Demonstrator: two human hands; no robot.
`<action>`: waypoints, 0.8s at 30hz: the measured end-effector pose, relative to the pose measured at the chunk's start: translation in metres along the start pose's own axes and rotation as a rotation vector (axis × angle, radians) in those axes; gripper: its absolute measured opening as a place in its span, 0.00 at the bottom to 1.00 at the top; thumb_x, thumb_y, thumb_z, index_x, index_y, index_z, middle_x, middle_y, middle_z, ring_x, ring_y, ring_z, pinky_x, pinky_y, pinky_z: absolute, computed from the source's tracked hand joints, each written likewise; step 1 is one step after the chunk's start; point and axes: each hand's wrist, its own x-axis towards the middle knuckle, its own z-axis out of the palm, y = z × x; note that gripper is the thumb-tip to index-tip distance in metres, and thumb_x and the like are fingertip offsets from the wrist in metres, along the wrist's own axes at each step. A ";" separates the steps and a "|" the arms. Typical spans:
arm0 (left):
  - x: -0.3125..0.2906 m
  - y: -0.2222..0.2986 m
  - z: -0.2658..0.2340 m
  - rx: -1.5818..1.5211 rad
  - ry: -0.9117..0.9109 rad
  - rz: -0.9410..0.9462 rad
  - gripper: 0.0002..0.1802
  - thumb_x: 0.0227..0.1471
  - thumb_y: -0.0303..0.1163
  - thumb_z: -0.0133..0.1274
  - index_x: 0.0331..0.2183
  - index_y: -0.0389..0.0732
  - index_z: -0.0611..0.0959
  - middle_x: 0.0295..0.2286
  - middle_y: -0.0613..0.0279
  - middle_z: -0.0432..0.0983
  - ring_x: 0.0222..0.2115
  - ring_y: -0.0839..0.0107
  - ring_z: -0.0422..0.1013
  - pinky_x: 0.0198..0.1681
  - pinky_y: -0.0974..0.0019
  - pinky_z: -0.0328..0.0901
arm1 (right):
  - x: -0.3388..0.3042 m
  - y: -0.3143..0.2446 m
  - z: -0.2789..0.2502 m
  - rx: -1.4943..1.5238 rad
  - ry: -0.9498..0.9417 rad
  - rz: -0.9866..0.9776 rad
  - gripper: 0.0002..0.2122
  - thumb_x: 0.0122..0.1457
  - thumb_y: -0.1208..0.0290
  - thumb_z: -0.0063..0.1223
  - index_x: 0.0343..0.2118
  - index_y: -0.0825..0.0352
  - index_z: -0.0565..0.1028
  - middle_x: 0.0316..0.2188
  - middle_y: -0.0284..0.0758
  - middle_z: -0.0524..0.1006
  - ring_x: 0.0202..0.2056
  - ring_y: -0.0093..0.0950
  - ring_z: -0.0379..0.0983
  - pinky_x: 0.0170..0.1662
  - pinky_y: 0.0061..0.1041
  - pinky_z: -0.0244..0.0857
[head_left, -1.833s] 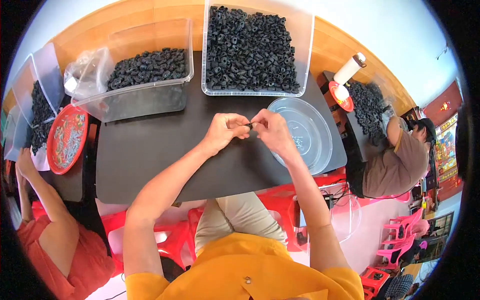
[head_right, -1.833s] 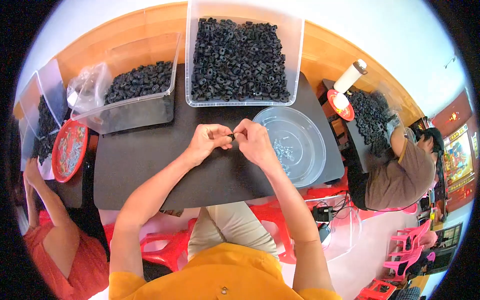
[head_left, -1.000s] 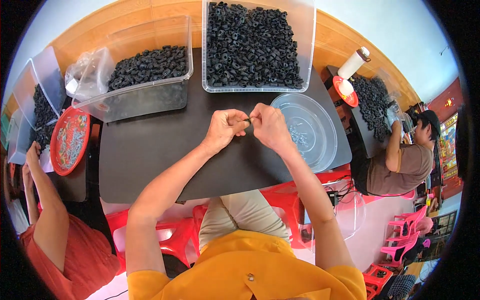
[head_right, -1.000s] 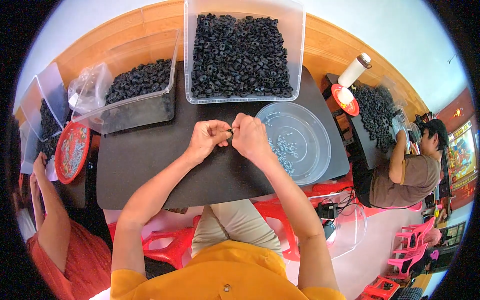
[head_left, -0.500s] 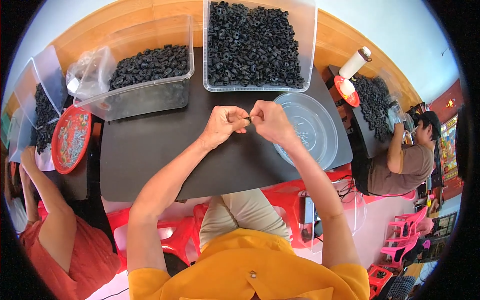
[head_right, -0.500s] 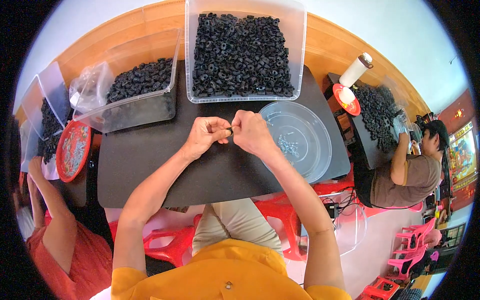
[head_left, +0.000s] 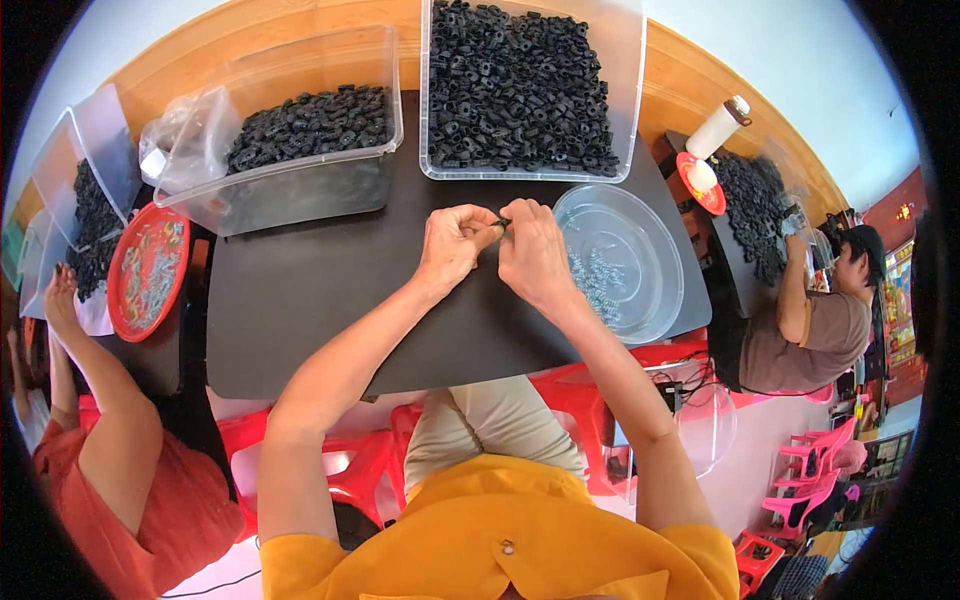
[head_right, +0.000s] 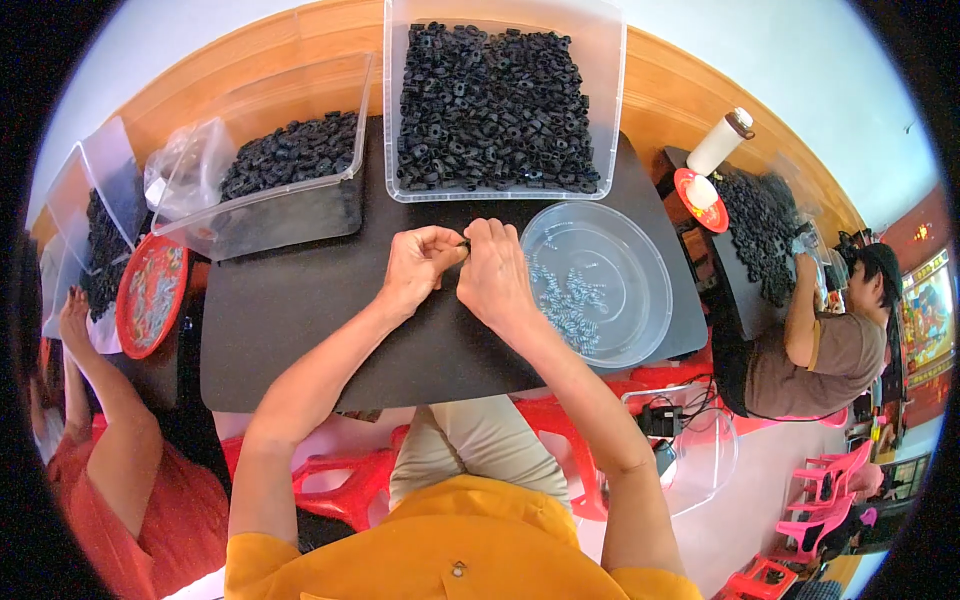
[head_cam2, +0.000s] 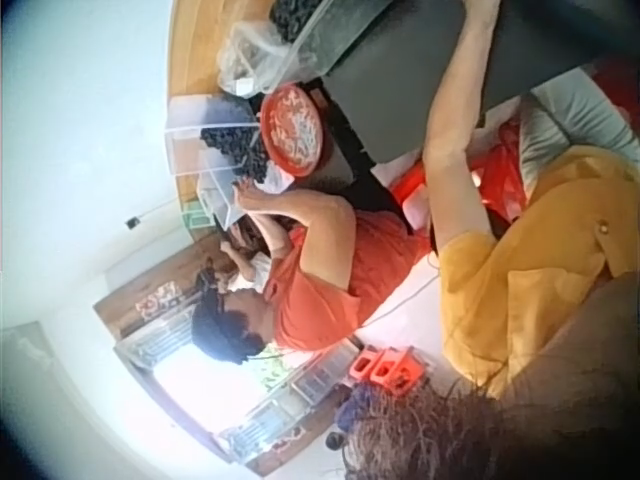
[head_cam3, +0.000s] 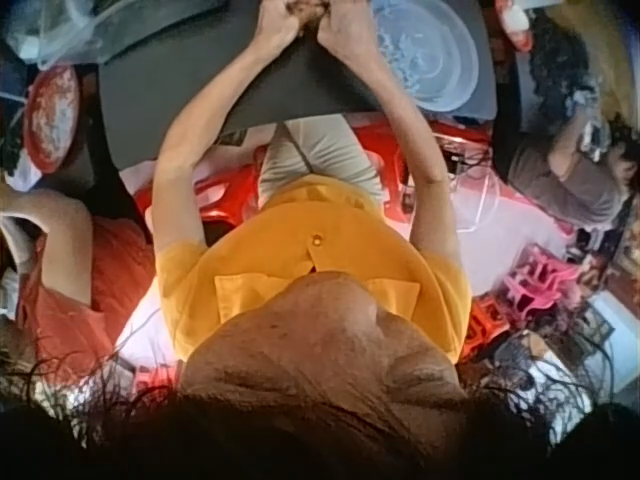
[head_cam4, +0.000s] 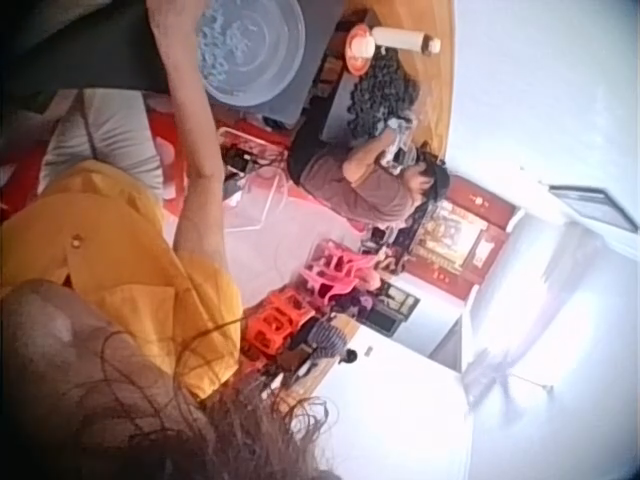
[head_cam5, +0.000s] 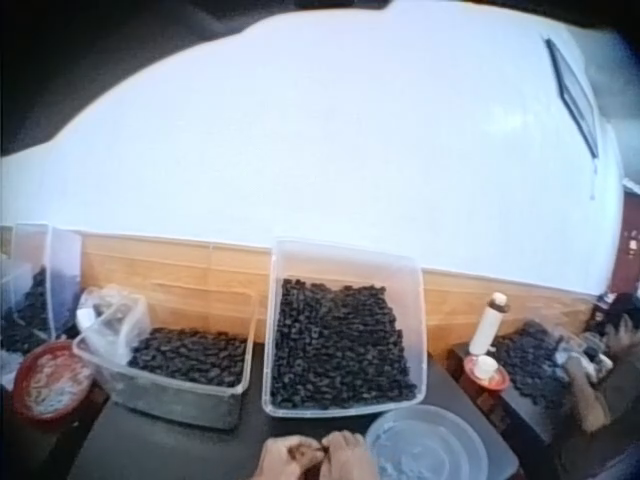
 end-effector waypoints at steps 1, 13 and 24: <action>-0.001 0.001 0.000 -0.028 0.025 -0.013 0.05 0.44 0.23 0.56 0.27 0.33 0.78 0.20 0.67 0.73 0.18 0.83 0.66 0.22 0.78 0.61 | -0.001 -0.003 0.001 0.000 -0.003 -0.003 0.11 0.41 0.82 0.49 0.31 0.72 0.66 0.29 0.45 0.68 0.33 0.43 0.63 0.36 0.39 0.60; 0.003 -0.014 -0.002 -0.181 0.095 -0.041 0.05 0.41 0.21 0.55 0.27 0.32 0.79 0.23 0.65 0.75 0.23 0.82 0.68 0.28 0.78 0.62 | 0.000 -0.012 0.012 -0.183 0.060 -0.114 0.09 0.41 0.81 0.50 0.28 0.71 0.66 0.28 0.42 0.66 0.33 0.40 0.63 0.35 0.33 0.63; 0.002 -0.006 -0.002 -0.305 0.032 -0.035 0.05 0.41 0.24 0.56 0.26 0.34 0.79 0.21 0.66 0.74 0.20 0.84 0.66 0.21 0.79 0.59 | 0.001 -0.007 0.010 -0.227 0.086 -0.228 0.07 0.40 0.82 0.48 0.24 0.70 0.65 0.25 0.41 0.65 0.32 0.38 0.63 0.32 0.31 0.65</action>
